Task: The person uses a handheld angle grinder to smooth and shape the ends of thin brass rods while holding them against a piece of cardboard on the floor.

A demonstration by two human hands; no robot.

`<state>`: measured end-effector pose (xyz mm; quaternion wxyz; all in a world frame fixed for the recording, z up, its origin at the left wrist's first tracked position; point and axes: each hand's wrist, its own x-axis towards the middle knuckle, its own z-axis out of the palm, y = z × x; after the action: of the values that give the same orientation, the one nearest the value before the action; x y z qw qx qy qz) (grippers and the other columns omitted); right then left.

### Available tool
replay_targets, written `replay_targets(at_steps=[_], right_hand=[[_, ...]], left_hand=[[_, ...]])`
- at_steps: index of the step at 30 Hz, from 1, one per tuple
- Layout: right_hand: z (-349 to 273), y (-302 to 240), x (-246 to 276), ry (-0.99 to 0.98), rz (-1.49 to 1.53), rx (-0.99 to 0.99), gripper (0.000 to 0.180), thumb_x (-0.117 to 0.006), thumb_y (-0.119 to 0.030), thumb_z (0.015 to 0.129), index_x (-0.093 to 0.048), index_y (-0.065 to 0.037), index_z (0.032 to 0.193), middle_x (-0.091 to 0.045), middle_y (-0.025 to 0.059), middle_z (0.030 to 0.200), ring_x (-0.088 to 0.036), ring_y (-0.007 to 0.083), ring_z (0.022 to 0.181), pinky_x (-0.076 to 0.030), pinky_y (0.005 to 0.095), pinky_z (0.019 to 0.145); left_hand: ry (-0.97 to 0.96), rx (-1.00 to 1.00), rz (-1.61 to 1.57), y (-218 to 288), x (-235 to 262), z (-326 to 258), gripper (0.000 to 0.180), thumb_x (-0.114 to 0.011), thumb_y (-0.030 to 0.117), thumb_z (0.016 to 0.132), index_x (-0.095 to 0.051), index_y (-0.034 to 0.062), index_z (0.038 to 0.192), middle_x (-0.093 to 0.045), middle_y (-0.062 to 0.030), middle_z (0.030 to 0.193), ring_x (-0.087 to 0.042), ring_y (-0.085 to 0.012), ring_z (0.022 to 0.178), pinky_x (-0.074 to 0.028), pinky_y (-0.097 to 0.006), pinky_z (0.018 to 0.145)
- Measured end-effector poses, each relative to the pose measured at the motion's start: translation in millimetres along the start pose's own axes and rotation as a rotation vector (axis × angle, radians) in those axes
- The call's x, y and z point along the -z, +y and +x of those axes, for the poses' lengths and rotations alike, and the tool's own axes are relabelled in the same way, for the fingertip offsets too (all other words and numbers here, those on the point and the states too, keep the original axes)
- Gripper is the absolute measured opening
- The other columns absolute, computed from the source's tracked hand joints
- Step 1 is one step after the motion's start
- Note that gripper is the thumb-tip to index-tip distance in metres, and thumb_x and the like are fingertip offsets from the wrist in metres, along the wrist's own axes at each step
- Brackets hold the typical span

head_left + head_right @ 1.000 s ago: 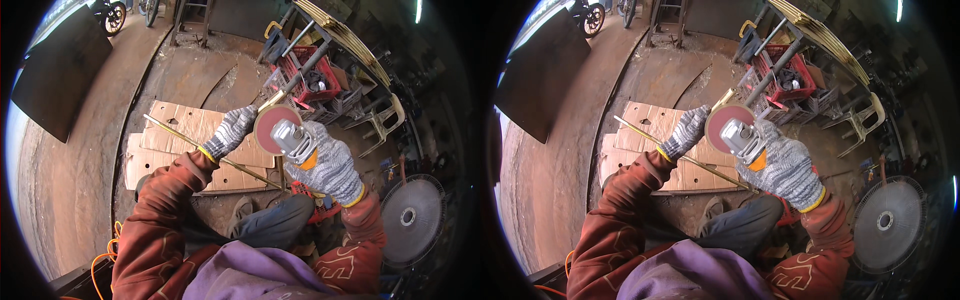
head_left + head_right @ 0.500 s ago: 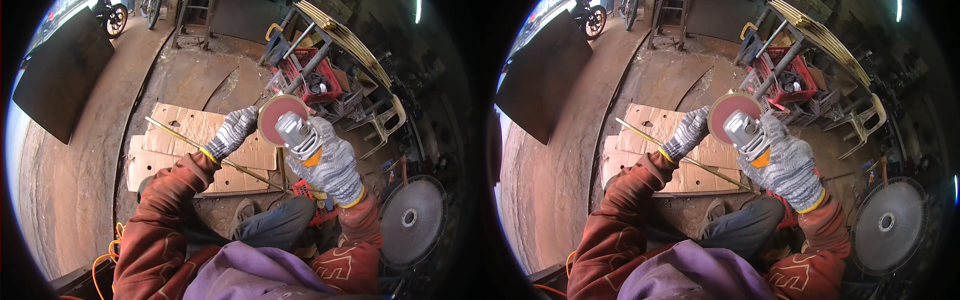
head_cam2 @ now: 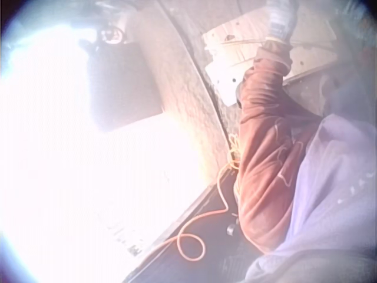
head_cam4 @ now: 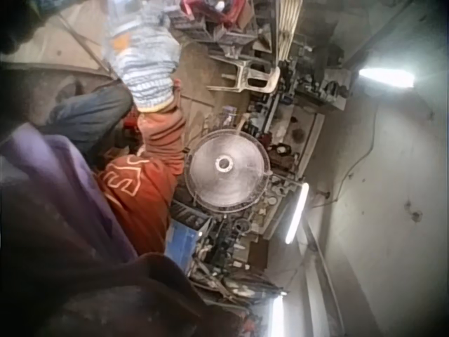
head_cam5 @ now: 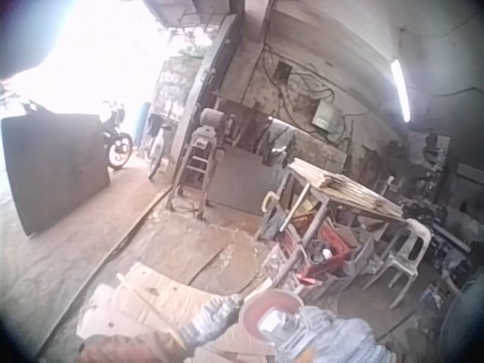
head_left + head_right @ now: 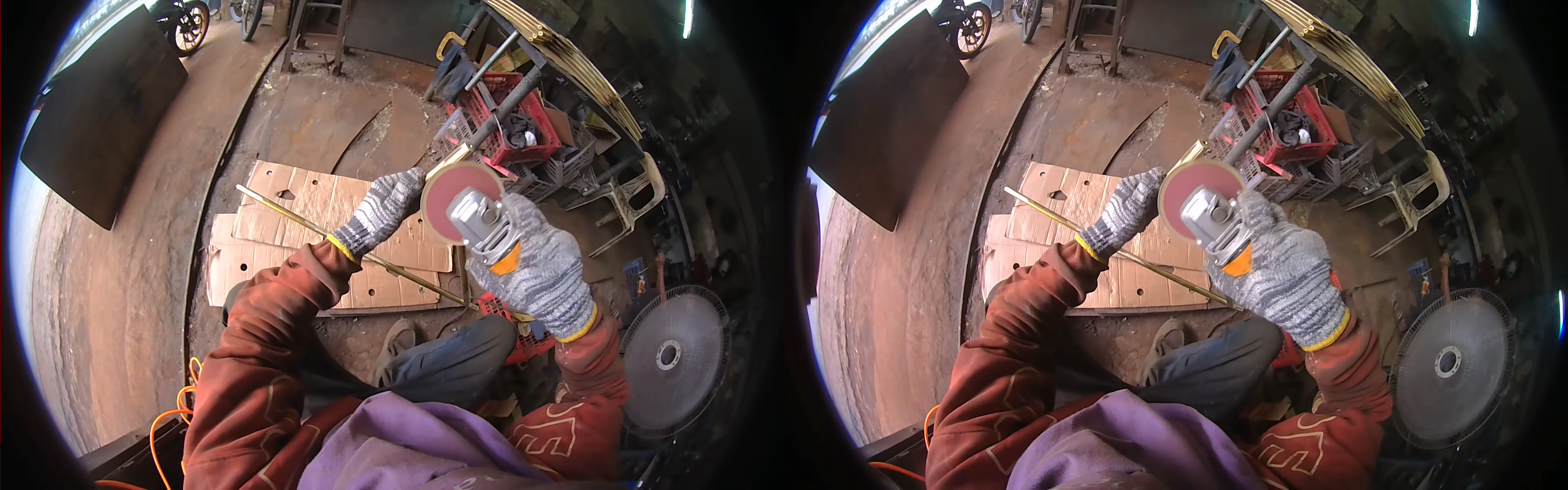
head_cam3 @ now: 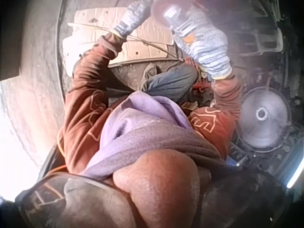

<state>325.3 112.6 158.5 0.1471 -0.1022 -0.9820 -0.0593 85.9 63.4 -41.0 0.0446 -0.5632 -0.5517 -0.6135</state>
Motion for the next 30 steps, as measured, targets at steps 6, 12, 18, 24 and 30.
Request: replay_targets(at_steps=[6,12,18,24,30], right_hand=[[1,3,15,0.161,0.129,-0.110,0.080,-0.090,-0.035,0.075,-0.051,-0.006,0.139,-0.073,0.0160,0.113,-0.076,0.0364,0.090,-0.062,0.0433,0.077],[-12,-5,4,0.097,0.163,-0.041,0.083,-0.089,-0.037,0.076,-0.048,-0.007,0.141,-0.073,0.0186,0.108,-0.075,0.0390,0.089,-0.062,0.0451,0.075],[4,-7,-10,-0.004,0.071,-0.063,0.080,-0.091,-0.036,0.073,-0.052,-0.006,0.137,-0.073,0.0179,0.109,-0.075,0.0392,0.090,-0.061,0.0457,0.076],[16,-7,-14,0.070,-0.006,-0.071,0.083,-0.089,-0.036,0.076,-0.050,-0.001,0.140,-0.072,0.0213,0.113,-0.075,0.0389,0.089,-0.062,0.0449,0.075],[24,-11,-25,0.035,-0.023,-0.050,0.083,-0.090,-0.036,0.075,-0.052,-0.002,0.140,-0.071,0.0196,0.118,-0.075,0.0377,0.092,-0.062,0.0435,0.079]], left_hand=[[-0.256,0.609,-0.581,15,8,-11,0.031,-0.074,0.022,0.097,-0.068,0.0000,0.117,-0.068,-0.0044,0.090,-0.062,-0.0159,0.078,-0.053,-0.035,0.078],[-0.153,0.518,-0.369,8,0,-12,0.044,-0.067,0.042,0.101,-0.070,-0.0010,0.108,-0.061,-0.0053,0.073,-0.051,-0.0131,0.070,-0.049,-0.035,0.066],[-0.075,0.310,-0.230,-6,-8,-19,0.039,-0.060,0.032,0.100,-0.066,-0.0020,0.118,-0.067,-0.0309,0.090,-0.066,-0.0484,0.088,-0.053,-0.047,0.075],[0.010,0.339,-0.058,-11,-6,-17,0.036,-0.059,0.029,0.099,-0.066,-0.0002,0.119,-0.068,-0.0299,0.091,-0.067,-0.0482,0.088,-0.052,-0.052,0.075],[0.010,0.325,0.042,-13,-6,-18,0.035,-0.060,0.030,0.099,-0.065,0.0009,0.116,-0.068,-0.0288,0.089,-0.065,-0.0491,0.088,-0.052,-0.054,0.075]])
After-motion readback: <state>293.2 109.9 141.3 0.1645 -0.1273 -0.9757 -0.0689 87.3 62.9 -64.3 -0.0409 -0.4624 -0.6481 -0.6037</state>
